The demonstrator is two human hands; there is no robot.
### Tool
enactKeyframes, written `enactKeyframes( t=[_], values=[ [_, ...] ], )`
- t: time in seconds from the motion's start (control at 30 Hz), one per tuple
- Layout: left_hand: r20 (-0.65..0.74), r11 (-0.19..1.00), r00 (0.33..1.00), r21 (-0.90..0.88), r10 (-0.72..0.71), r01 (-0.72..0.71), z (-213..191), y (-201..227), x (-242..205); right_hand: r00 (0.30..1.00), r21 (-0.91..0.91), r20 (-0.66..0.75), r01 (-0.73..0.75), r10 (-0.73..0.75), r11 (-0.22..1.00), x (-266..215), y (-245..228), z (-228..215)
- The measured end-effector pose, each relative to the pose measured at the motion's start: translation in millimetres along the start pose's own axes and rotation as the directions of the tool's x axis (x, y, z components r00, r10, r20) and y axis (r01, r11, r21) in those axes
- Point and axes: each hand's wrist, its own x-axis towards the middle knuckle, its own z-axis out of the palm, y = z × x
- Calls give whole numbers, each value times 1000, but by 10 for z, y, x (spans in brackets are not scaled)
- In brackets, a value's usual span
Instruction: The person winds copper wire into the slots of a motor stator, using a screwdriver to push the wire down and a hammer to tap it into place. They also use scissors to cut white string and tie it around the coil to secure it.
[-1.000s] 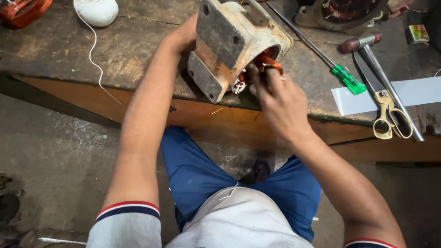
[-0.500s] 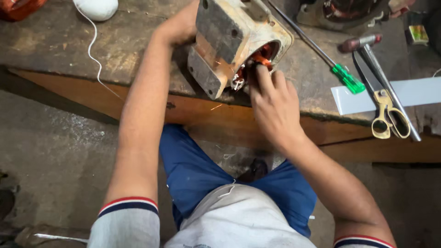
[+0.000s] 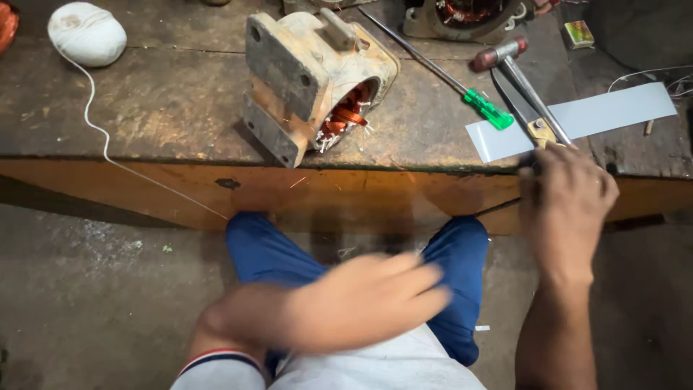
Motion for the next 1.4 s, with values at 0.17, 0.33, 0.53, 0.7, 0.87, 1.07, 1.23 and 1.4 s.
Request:
enactKeyframes(
  t=[0.17, 0.33, 0.53, 0.7, 0.87, 1.07, 1.23, 1.4],
  values=[
    [-368, 859, 923, 433, -111, 275, 683, -666, 1068, 998, -59, 31, 50, -48, 997, -192, 67, 133],
    [-417, 898, 904, 359, -91, 256, 1167, -1178, 1106, 979, 428, -58, -151, 194, 891, -466, -16, -8],
    [-416, 939, 896, 218, -157, 266, 1177, -1237, 1076, 651, 767, 585, -251, 484, -591, -1016, -178, 145],
    [-450, 897, 803, -384, -390, 221, 995, -1375, 1145, 683, 647, 695, -455, 227, -612, -1463, -249, 526],
    [-236, 588, 656, -711, -716, 386, 914, -1410, 1153, 740, 730, 671, -648, 50, -217, -1731, -340, 675],
    [-145, 343, 626, -916, -766, 208, 981, -1501, 1098, 742, 723, 666, -667, -74, -181, -1281, -351, 652],
    [-121, 314, 636, -928, -762, 199, 1070, -1584, 1068, 754, 733, 656, -647, -30, -209, -843, -382, 656],
    [-110, 302, 643, -933, -758, 196, 1077, -1593, 1043, 737, 723, 676, -661, 9, -198, -703, -491, 706]
  ],
)
